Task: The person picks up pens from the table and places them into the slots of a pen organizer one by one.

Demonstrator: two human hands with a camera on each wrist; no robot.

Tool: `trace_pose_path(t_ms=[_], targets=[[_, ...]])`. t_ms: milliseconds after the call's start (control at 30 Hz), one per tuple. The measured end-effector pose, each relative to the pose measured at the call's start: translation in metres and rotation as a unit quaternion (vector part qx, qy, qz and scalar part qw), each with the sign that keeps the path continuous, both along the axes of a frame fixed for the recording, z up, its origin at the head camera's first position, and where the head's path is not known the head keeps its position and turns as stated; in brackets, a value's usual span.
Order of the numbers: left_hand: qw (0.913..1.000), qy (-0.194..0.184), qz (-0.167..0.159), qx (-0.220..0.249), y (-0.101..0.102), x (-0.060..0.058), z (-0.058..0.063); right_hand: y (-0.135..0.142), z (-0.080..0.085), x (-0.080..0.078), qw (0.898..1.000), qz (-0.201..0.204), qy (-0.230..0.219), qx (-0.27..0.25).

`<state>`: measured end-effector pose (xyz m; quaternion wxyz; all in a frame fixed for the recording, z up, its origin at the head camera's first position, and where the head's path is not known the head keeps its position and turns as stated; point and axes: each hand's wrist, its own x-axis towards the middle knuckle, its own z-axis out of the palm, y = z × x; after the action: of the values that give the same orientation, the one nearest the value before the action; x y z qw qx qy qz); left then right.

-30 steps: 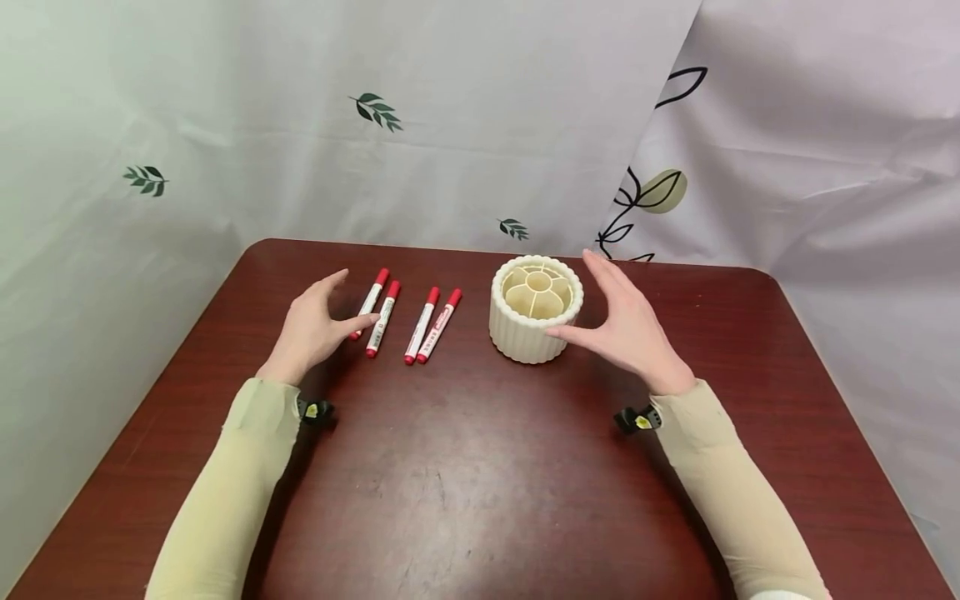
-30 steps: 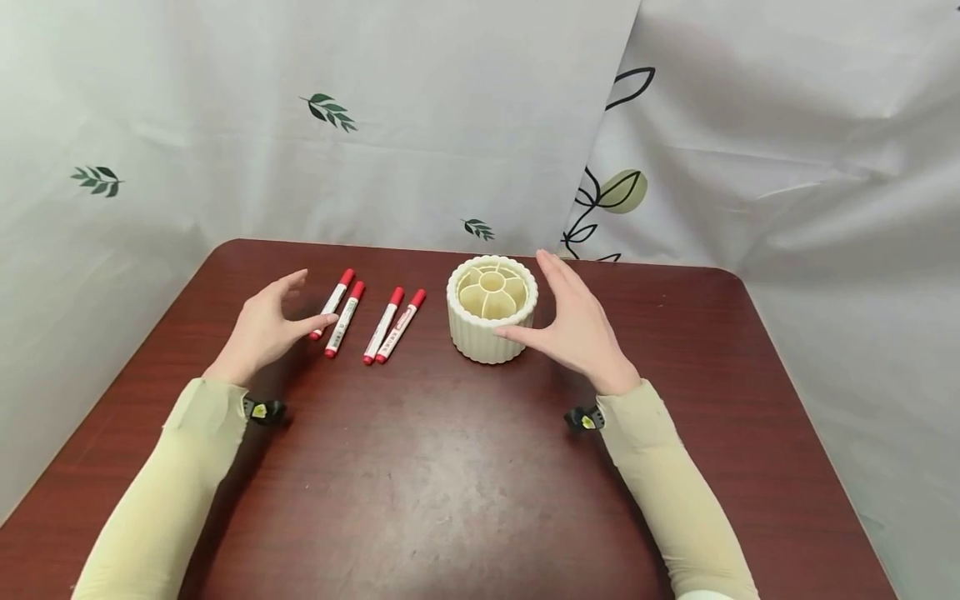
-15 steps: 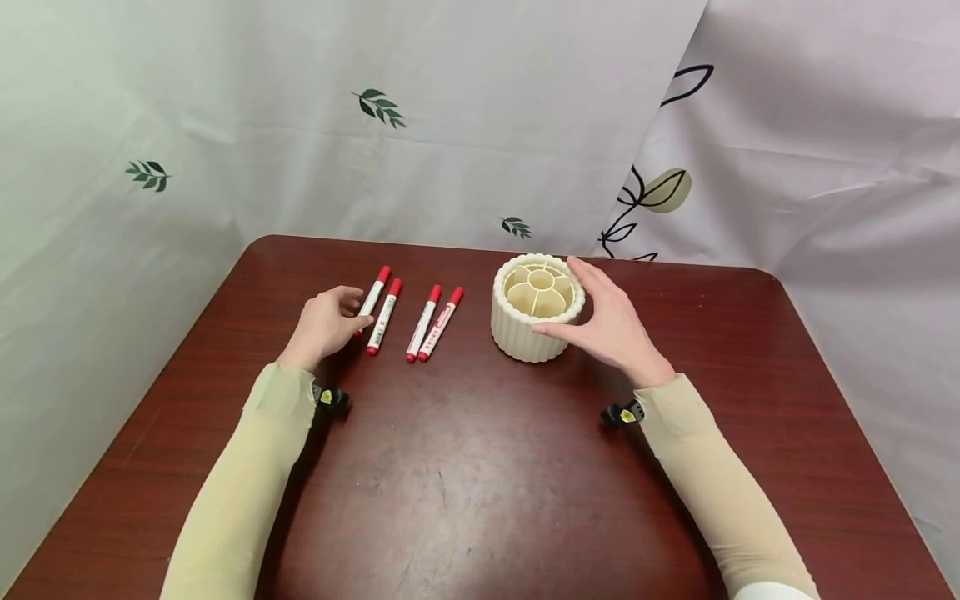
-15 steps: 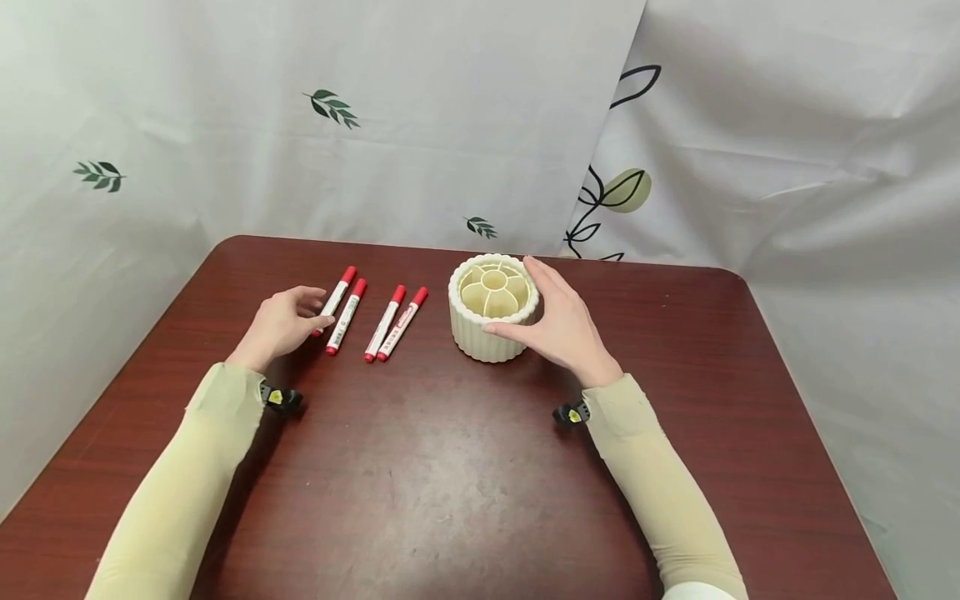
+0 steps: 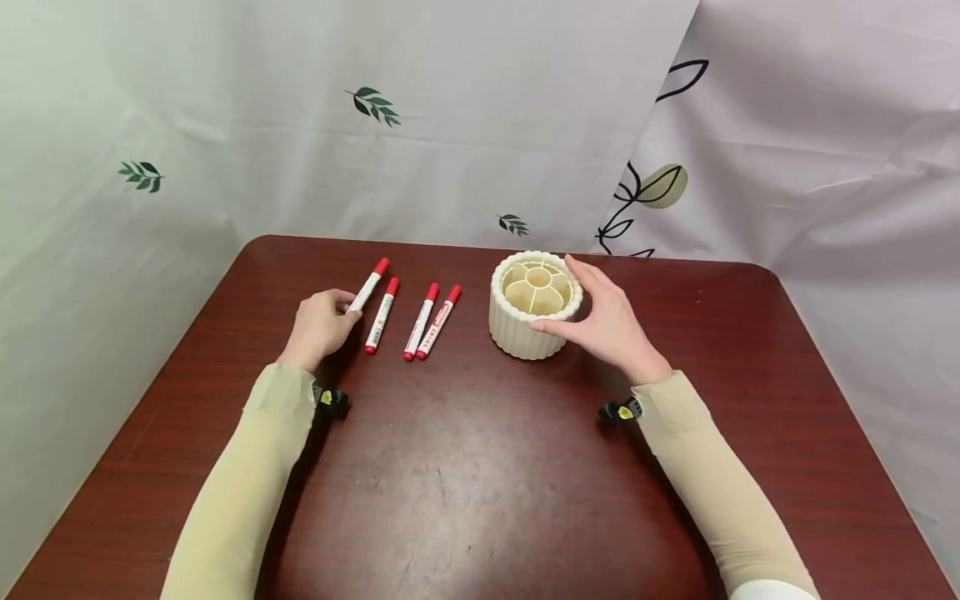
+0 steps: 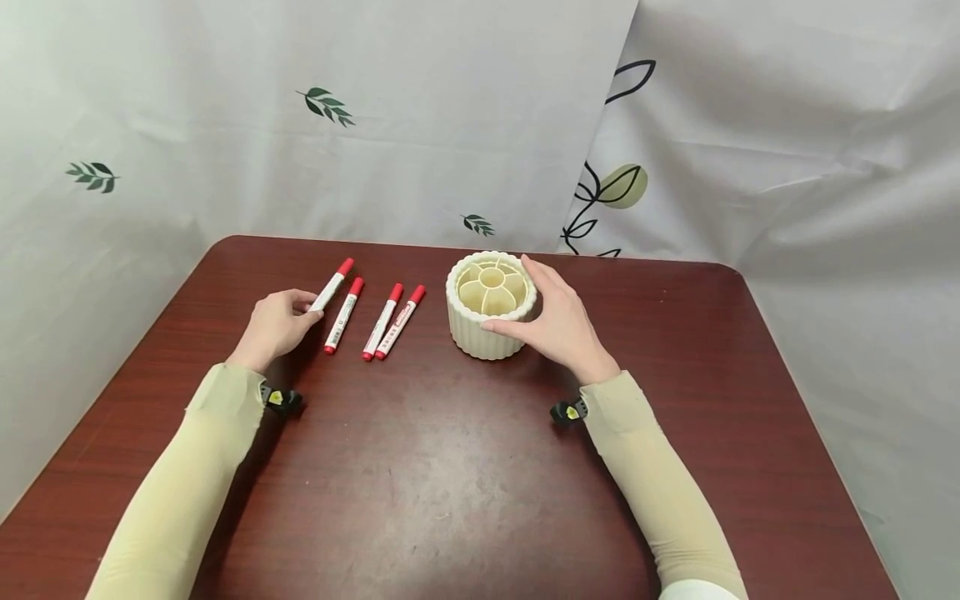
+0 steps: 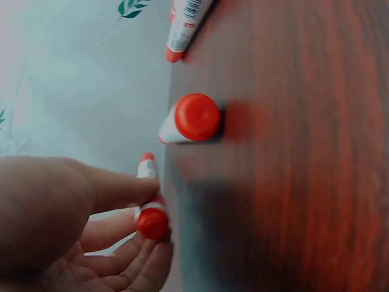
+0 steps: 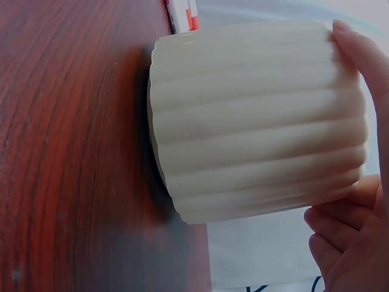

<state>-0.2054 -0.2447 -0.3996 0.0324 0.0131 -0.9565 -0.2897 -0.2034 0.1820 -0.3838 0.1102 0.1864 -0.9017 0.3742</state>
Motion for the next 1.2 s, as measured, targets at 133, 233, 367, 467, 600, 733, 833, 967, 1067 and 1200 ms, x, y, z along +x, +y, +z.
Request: trace_pose_path(t_ms=[133, 233, 367, 467, 600, 733, 833, 967, 1067, 1200], targets=[[0.9986, 0.044, 0.023, 0.017, 0.001, 0.002, 0.006, 0.000, 0.000, 0.000, 1.000, 0.001, 0.002, -0.004], [0.9963, 0.071, 0.035, 0.034, 0.003, 0.004, 0.012, -0.001, 0.000, 0.000, 1.000, 0.000, 0.005, -0.006], [0.9922, 0.102, 0.040, 0.058, 0.007, 0.005, 0.017, -0.001, -0.001, 0.001, 1.000, -0.002, 0.005, -0.009], [0.9888, 0.123, 0.038, 0.075, 0.013, 0.007, 0.021, -0.001, 0.000, 0.001, 1.000, -0.002, 0.004, -0.011], [0.9852, 0.140, 0.031, 0.094, 0.022, 0.009, 0.027, -0.001, 0.001, 0.001, 1.000, -0.004, 0.005, -0.012], [0.9803, 0.161, 0.024, 0.112, 0.033, 0.011, 0.035, -0.001, 0.002, 0.000, 1.000, -0.007, 0.005, -0.020], [0.9743, 0.182, 0.018, 0.131, 0.039, 0.011, 0.040, -0.002, 0.003, 0.001, 1.000, -0.011, 0.002, -0.029], [0.9639, 0.213, 0.009, 0.159, 0.047, 0.010, 0.046, -0.002, 0.003, 0.001, 0.999, -0.017, 0.001, -0.034], [0.9521, 0.238, 0.003, 0.192, 0.054, 0.008, 0.051, -0.002, 0.002, 0.001, 0.999, -0.018, 0.001, -0.036], [0.9269, 0.260, -0.015, 0.270, 0.068, 0.006, 0.059, -0.002, 0.002, 0.001, 0.999, -0.018, -0.001, -0.039]])
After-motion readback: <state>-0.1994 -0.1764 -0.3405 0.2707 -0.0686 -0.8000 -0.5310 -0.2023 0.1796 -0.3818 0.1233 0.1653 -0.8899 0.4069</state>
